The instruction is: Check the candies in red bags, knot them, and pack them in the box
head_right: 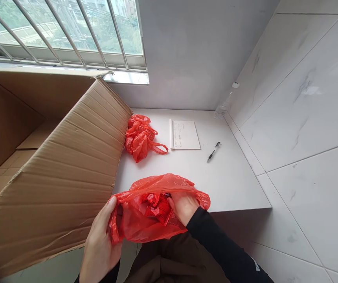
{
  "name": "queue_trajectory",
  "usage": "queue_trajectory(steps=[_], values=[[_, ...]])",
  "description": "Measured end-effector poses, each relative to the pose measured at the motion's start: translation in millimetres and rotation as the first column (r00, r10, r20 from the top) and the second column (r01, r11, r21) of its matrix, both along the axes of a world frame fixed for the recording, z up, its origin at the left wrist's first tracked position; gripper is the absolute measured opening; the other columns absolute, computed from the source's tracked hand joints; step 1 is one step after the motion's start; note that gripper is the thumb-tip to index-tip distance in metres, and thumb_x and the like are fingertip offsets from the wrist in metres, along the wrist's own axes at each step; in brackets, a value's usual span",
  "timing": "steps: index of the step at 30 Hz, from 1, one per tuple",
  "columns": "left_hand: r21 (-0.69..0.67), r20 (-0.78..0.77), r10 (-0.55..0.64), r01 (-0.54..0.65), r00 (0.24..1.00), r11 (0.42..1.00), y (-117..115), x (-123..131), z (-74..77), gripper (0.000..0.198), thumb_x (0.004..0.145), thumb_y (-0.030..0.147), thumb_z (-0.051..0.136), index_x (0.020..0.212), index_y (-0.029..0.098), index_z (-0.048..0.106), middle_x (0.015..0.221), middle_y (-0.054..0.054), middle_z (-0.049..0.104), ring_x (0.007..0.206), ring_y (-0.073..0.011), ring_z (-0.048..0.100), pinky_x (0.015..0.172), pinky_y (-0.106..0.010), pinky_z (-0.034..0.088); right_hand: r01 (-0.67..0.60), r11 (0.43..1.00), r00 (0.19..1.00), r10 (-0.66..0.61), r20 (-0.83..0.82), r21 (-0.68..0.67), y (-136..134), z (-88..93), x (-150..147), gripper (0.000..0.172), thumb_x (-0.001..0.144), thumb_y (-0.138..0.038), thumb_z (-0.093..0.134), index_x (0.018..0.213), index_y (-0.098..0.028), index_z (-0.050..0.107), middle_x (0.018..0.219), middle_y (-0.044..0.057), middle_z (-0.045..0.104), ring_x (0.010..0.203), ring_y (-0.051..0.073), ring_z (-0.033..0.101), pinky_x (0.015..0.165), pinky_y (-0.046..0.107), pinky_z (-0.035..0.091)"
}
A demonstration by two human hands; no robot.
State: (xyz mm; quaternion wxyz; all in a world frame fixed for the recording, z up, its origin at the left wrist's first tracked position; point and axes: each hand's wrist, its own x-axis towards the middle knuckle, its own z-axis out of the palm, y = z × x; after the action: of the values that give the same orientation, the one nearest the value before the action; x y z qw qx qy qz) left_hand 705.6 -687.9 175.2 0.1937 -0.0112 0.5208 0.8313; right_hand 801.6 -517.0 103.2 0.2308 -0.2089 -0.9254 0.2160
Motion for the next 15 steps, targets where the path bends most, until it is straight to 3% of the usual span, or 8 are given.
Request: queue_trajectory(steps=[5, 9, 15], values=[[-0.001, 0.012, 0.011, -0.011, 1.0, 1.0, -1, -1, -1.0, 0.03, 0.065, 0.038, 0.084, 0.088, 0.019, 0.079, 0.094, -0.003, 0.074, 0.117, -0.0245, 0.061, 0.077, -0.02, 0.055, 0.038, 0.999, 0.999, -0.038, 0.015, -0.01, -1, -14.2, -4, 0.034, 0.095, -0.019, 0.045, 0.121, -0.017, 0.066, 0.122, 0.013, 0.07, 0.116, 0.03, 0.065, 0.108, 0.047, 0.044], [-0.018, 0.023, 0.041, -0.041, 0.999, 0.999, -2, -3, -1.9, 0.024, 0.074, 0.033, 0.077, 0.093, 0.019, 0.079, 0.103, -0.004, 0.075, 0.125, -0.0239, 0.059, 0.082, -0.02, 0.054, 0.051, 0.996, 0.998, -0.048, 0.041, -0.077, 0, -2.0, 1, 0.032, 0.097, -0.028, 0.044, 0.116, -0.019, 0.068, 0.116, 0.011, 0.074, 0.111, 0.029, 0.068, 0.101, 0.043, 0.05], [-0.014, -0.008, 0.02, -0.02, 1.0, 1.0, 3, 1, 1.1, 0.025, 0.07, 0.036, 0.082, 0.088, 0.02, 0.078, 0.095, -0.004, 0.077, 0.104, -0.024, 0.069, 0.08, -0.026, 0.057, 0.033, 0.982, 0.997, -0.02, 0.074, -0.188, -5, 13.5, 12, 0.035, 0.098, -0.038, 0.046, 0.121, -0.021, 0.066, 0.122, 0.009, 0.073, 0.117, 0.029, 0.066, 0.099, 0.041, 0.051]])
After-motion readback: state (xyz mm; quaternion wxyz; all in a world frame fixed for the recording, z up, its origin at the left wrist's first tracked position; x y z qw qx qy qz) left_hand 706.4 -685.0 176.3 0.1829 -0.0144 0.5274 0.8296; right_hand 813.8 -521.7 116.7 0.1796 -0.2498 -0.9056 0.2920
